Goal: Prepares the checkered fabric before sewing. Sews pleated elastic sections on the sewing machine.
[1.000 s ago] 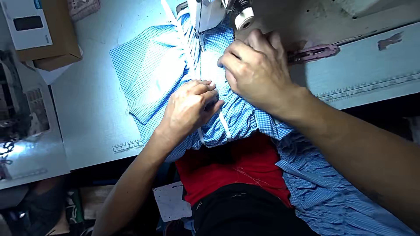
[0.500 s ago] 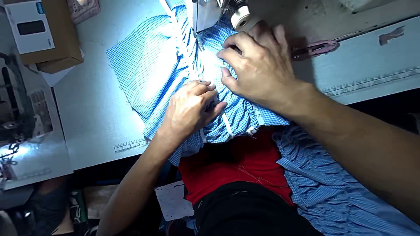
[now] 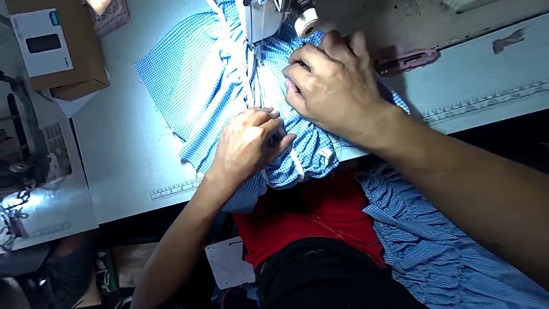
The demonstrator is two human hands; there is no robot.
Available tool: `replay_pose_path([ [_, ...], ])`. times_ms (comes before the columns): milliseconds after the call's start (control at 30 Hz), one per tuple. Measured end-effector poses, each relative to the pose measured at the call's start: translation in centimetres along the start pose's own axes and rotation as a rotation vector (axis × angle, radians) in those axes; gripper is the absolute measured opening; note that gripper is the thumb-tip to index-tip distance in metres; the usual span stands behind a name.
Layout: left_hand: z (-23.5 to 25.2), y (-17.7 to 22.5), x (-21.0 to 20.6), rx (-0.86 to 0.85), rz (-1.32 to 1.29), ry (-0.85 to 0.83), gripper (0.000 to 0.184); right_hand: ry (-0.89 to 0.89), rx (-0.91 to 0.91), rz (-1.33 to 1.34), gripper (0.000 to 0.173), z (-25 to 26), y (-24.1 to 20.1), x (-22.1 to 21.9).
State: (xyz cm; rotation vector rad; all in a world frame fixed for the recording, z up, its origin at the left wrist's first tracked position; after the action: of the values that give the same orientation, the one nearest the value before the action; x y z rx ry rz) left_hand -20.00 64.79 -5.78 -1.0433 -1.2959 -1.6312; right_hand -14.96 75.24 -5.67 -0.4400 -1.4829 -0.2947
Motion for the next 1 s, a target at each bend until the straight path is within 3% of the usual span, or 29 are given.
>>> replay_pose_path([
  [233, 0.20, -0.12, 0.09, 0.015, 0.013, 0.002, 0.033, 0.025, 0.071, 0.057, 0.026, -0.22, -0.50, 0.07],
  [367, 0.14, 0.00, 0.13, 0.016, 0.014, 0.010, 0.031, -0.004, 0.033, 0.055, 0.041, -0.25, -0.21, -0.17],
  [533, 0.26, -0.12, 0.11, 0.023, 0.005, 0.010, 0.030, 0.021, 0.062, 0.049, 0.029, -0.27, -0.53, -0.10],
  [667, 0.17, -0.18, -0.02, 0.026, -0.016, -0.001, 0.033, 0.014, 0.027, 0.034, 0.038, -0.13, -0.03, -0.23],
  [833, 0.19, -0.07, 0.05, 0.023, -0.027, 0.001, 0.035, 0.052, 0.083, 0.056, 0.026, -0.21, -0.46, 0.10],
  [933, 0.19, -0.08, -0.02, 0.032, -0.015, -0.010, 0.034, 0.008, 0.040, 0.055, 0.039, -0.07, -0.08, -0.14],
  [1000, 0.19, -0.07, -0.09, 0.034, -0.014, -0.014, 0.033, 0.004, 0.049, 0.061, 0.035, -0.10, -0.23, -0.03],
])
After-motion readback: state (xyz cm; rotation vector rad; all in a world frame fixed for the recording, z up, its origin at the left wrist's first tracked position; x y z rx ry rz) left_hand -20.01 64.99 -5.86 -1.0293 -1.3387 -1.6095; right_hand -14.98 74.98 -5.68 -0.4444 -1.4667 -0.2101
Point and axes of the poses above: each hand's wrist, its own z-axis towards the middle knuckle, its own x-axis out of the back of the hand, y = z × x, the point moved 10 cm from there along z, towards the middle knuckle, and after that the axes turned 9 degrees about -y, right-handed, at the moved point
